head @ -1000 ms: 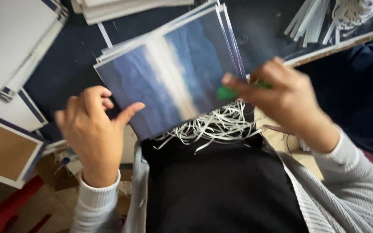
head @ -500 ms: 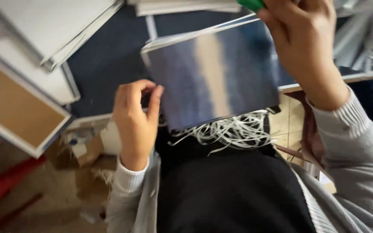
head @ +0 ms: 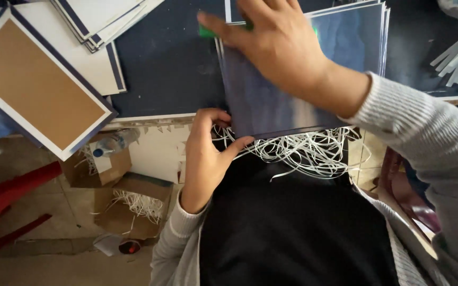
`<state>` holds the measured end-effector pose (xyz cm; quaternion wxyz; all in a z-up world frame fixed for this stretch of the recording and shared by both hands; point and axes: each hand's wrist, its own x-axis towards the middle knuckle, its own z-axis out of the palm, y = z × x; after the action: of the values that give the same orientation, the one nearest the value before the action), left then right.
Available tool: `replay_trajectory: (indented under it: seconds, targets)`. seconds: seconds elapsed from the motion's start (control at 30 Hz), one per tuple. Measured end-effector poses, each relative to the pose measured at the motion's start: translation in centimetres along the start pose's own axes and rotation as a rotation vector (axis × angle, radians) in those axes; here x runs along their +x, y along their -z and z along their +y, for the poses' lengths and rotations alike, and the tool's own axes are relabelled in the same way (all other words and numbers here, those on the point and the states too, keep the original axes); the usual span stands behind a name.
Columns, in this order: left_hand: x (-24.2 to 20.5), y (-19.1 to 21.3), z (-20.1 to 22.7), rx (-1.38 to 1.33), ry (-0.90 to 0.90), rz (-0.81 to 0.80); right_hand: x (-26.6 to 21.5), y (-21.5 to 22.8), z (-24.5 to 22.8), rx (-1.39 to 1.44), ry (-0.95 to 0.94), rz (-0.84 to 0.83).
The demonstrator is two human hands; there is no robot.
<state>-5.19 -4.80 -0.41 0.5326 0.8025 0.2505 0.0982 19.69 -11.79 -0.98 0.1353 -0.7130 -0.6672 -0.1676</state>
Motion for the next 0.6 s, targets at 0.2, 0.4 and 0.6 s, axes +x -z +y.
replay_trajectory:
  seconds: [0.2, 0.4, 0.6]
  targets:
    - [0.6, 1.1, -1.4, 0.013, -0.063, 0.143, -4.0, 2.7, -4.4, -0.039, 0.109, -0.210]
    - [3.1, 1.7, 0.1, 0.065, -0.299, 0.025, -9.7, 9.2, -7.6, -0.002, 0.334, -0.297]
    - [3.4, -0.8, 0.7, 0.656, -0.393, -0.136, -17.2, 9.3, -5.8, 0.161, -0.396, 0.056]
